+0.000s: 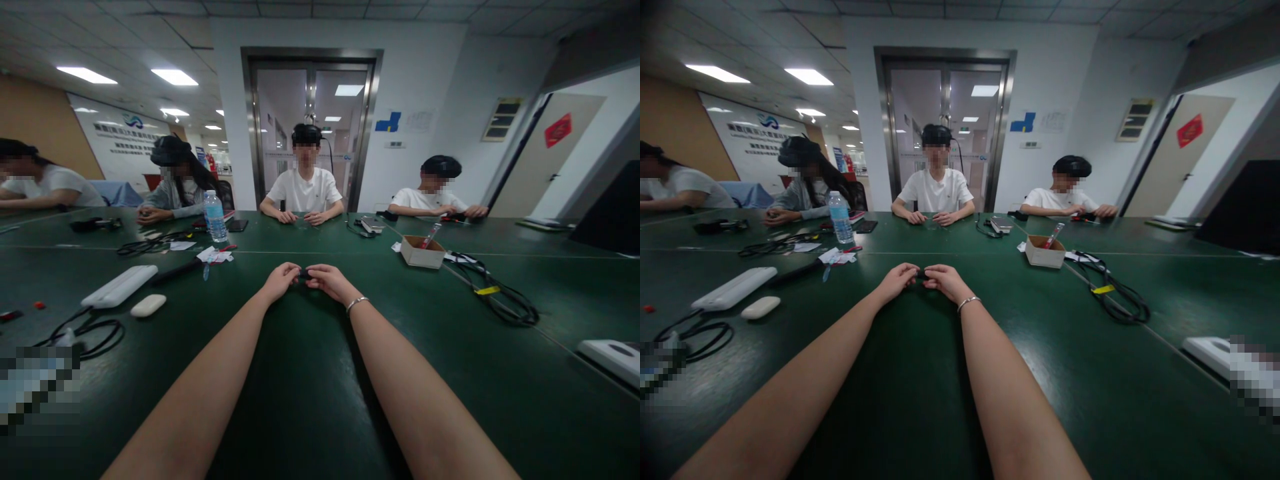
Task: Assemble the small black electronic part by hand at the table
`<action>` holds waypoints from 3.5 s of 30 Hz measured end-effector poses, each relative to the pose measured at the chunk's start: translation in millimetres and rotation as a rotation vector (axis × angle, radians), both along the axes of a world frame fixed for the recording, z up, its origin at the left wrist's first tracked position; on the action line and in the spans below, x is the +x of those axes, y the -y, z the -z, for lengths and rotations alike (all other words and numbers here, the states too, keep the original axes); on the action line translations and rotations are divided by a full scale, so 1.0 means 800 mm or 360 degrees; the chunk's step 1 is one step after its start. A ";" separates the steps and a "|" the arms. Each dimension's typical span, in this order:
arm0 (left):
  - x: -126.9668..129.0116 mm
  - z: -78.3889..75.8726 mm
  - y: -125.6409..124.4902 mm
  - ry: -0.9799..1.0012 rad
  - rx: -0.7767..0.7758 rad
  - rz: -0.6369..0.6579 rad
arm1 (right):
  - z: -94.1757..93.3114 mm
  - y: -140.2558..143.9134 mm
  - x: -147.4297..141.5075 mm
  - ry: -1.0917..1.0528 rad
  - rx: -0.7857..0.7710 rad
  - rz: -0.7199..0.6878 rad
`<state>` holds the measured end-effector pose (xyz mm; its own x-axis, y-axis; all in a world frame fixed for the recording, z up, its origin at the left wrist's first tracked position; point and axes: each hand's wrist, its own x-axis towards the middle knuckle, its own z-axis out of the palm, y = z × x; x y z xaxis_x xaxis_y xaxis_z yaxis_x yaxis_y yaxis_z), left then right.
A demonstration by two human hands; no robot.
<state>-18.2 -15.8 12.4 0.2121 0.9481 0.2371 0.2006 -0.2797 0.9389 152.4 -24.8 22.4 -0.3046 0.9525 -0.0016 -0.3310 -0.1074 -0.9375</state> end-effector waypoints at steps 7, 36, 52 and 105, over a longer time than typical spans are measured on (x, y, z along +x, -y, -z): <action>0.001 -0.007 0.006 0.0006 -0.0045 -0.0037 | 0.000 0.000 0.000 0.0018 0.0008 0.0008; -0.004 -0.005 0.008 0.0069 0.0267 -0.0031 | -0.005 0.005 0.003 0.0017 0.0092 0.0033; -0.002 -0.004 0.009 0.0012 0.0269 -0.0016 | -0.009 0.007 0.004 0.0203 -0.0035 -0.0017; 0.002 0.007 0.004 -0.0089 0.0098 0.0014 | 0.002 0.001 0.007 0.0097 0.0043 -0.0106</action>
<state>-16.8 -19.1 6.6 0.2346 0.9301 0.2827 0.2496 -0.3387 0.9072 158.0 -25.7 20.6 -0.3676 0.9300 0.0036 -0.2662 -0.1015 -0.9586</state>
